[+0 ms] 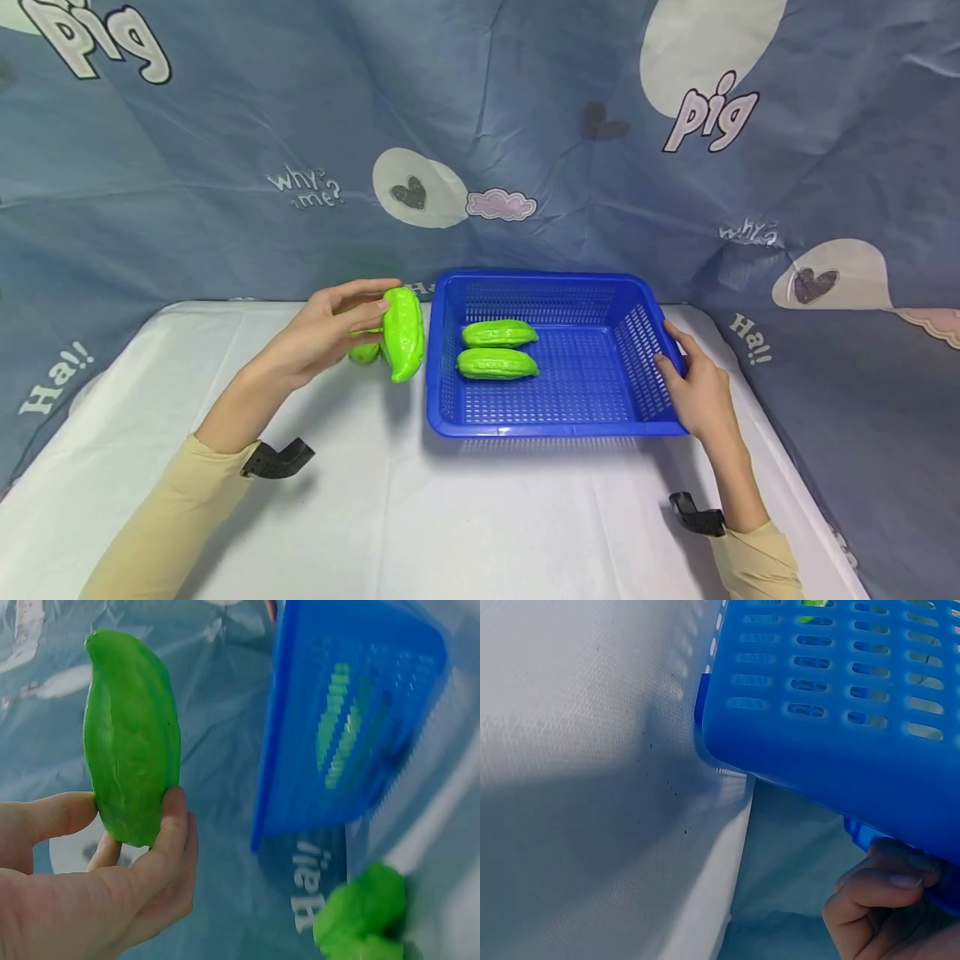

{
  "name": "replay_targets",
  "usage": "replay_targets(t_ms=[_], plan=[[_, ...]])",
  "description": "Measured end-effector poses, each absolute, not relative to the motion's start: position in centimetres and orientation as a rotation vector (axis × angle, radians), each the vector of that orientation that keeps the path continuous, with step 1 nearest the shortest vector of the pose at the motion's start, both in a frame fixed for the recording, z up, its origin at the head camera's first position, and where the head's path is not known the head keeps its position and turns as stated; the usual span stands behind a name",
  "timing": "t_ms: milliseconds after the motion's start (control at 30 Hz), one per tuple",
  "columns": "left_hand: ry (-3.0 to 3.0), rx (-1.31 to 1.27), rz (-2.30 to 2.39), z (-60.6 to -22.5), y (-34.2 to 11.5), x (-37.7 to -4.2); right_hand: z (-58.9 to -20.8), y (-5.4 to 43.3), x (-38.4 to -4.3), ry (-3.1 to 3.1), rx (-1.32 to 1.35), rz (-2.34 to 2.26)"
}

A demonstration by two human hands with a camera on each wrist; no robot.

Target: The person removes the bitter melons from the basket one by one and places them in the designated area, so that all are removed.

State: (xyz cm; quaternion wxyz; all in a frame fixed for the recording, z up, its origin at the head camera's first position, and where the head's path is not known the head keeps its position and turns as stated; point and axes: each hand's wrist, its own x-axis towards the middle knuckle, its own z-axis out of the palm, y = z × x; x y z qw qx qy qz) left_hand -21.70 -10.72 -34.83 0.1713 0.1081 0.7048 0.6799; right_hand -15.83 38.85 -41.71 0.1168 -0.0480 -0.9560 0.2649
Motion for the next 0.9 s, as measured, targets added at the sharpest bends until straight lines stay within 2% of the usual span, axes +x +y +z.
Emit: replay_targets(t_ms=[600,900], plan=[[1.841,-0.040,2.138,-35.6,-18.7,-22.6,-41.5,38.8,-15.7,-2.809,-0.157,0.796],[1.749,-0.146,2.183,-37.2,-22.3,-23.2,-41.5,38.8,-15.7,-2.811,-0.147,0.777]])
